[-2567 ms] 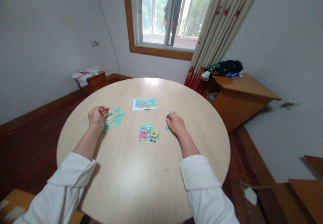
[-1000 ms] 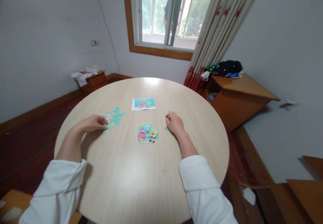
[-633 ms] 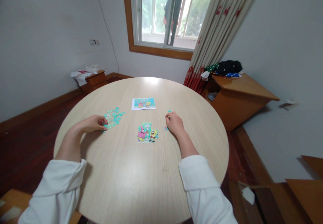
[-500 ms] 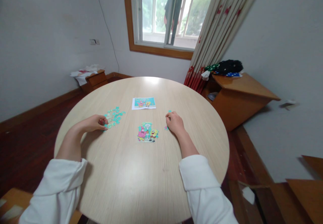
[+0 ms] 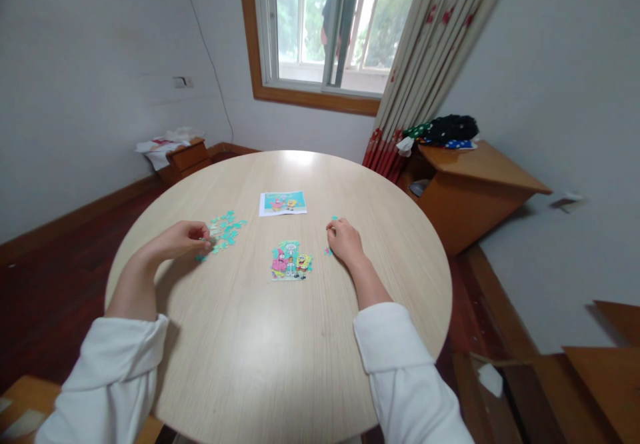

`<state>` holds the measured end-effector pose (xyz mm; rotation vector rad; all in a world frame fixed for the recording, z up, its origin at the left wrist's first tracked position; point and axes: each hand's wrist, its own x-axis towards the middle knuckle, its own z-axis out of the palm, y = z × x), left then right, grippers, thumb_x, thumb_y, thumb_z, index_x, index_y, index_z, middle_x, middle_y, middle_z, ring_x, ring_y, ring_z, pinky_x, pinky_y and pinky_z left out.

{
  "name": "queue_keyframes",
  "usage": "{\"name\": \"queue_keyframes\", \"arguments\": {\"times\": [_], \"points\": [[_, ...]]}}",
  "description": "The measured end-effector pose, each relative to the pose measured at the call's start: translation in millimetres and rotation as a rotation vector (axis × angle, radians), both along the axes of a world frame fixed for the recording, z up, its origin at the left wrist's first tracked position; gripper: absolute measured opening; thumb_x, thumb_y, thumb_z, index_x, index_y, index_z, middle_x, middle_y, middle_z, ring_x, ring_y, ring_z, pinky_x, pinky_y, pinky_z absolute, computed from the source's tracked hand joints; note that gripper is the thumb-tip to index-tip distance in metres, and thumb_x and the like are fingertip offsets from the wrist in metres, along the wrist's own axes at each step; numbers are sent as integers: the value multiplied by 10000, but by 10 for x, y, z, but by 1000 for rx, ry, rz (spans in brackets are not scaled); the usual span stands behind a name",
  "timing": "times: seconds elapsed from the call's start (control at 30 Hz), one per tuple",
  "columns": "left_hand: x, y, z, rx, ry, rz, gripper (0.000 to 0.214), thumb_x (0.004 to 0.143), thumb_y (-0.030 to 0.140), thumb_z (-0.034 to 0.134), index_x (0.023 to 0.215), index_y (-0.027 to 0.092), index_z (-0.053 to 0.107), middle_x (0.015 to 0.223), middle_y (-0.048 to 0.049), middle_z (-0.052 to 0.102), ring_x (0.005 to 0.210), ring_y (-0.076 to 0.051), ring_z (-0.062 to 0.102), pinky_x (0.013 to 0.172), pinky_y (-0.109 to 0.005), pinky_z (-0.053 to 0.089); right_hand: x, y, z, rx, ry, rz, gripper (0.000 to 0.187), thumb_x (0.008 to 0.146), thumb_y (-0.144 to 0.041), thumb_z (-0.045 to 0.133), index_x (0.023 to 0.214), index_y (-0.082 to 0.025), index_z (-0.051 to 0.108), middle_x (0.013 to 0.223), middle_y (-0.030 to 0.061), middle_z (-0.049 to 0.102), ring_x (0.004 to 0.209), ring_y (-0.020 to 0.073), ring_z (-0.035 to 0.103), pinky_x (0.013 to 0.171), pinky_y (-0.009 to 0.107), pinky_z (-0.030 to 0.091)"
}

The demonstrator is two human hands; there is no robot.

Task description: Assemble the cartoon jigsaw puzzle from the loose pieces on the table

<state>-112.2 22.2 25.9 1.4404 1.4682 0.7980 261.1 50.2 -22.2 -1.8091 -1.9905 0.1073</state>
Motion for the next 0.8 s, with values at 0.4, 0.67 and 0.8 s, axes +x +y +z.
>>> {"name": "queue_keyframes", "arguments": {"times": [0.4,0.67,0.8], "points": [[664,183,-299,151,-365,77,264,500,300,822,658,135,688,567,-39,626,537,-152,593,541,-281,477,-5,-8,13,3,4,-2,198,843,-154,492,897,-189,680,1018,66,659,878,166,603,761,261,423],[717,262,-508,-111,-627,-76,161,633,76,750,770,70,667,670,-72,679,635,-140,647,726,-323,544,-17,10,8,-17,-39,-2,320,863,-125,394,1004,-141,681,1103,117,662,1011,198,597,915,313,403],[682,278,-488,-157,-696,-13,132,667,12,702,782,64,665,667,-82,687,613,-131,643,722,-312,561,-227,-73,87,100,-88,-35,416,913,-165,322,1250,-69,545,1382,185,479,1297,240,413,1100,441,207]]}}
